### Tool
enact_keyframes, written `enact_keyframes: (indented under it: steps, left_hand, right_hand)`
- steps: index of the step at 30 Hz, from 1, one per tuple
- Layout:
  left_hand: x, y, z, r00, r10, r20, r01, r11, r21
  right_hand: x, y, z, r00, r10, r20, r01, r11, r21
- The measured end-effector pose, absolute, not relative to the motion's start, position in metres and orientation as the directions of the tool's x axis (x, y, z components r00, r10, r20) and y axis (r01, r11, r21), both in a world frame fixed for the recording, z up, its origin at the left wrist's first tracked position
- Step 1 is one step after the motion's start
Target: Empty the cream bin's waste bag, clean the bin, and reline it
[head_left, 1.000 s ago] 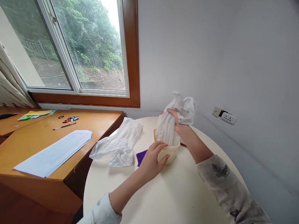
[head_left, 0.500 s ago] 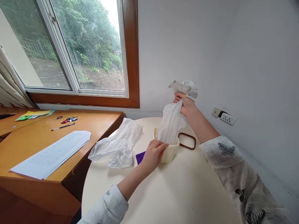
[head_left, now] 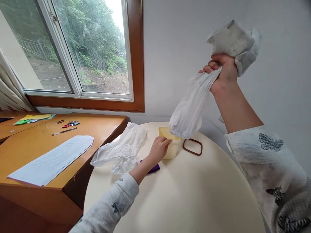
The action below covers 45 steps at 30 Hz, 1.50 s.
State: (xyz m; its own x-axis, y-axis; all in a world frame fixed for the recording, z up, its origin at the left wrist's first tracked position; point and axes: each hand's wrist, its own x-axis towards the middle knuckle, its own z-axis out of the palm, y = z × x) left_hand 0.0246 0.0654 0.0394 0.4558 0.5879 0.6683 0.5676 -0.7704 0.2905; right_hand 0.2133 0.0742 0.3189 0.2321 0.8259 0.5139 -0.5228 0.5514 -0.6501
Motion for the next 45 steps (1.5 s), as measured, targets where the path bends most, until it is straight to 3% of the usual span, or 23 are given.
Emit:
enact_keyframes:
  steps: [3,9,13,15,19,24,28,35,45]
  left_hand:
    - [0.027,0.077,0.041,0.451,0.614,0.648,0.559,-0.760,0.331]
    - [0.023,0.070,0.054,0.373,0.677,0.635,0.479,-0.726,0.493]
    - [0.026,0.045,0.070,0.403,0.762,0.506,0.108,-0.589,0.801]
    - [0.031,0.032,0.078,0.496,0.738,0.457,-0.078,-0.486,0.870]
    - [0.040,0.009,0.086,0.551,0.762,0.340,-0.123,-0.329,0.936]
    - [0.033,-0.004,0.080,0.496,0.854,0.157,-0.066,-0.144,0.987]
    - [0.017,-0.002,0.063,0.591,0.807,-0.009,0.027,-0.008,1.000]
    - [-0.011,0.004,0.037,0.615,0.785,-0.080,-0.053,0.143,0.988]
    - [-0.023,0.012,0.031,0.621,0.783,-0.031,-0.102,0.119,0.988]
  right_hand:
    - [0.212,0.069,0.316,0.198,0.840,0.504,-0.469,0.533,-0.704]
    - [0.197,0.055,0.271,-0.001,0.955,0.295,-0.369,0.274,-0.888]
    - [0.164,0.037,0.236,-0.179,0.965,0.190,-0.395,0.106,-0.913]
    - [0.141,0.029,0.222,-0.252,0.959,0.130,-0.428,0.010,-0.904]
    - [0.092,0.017,0.199,-0.371,0.917,0.145,-0.487,-0.059,-0.872]
    - [0.068,0.020,0.179,-0.356,0.923,0.146,-0.517,-0.065,-0.854]
    - [0.092,0.033,0.181,-0.352,0.926,0.138,-0.568,-0.094,-0.817]
    - [0.169,0.038,0.168,-0.130,0.982,0.135,-0.624,0.025,-0.781]
    - [0.242,0.011,0.075,0.069,0.998,0.006,-0.536,0.043,-0.843]
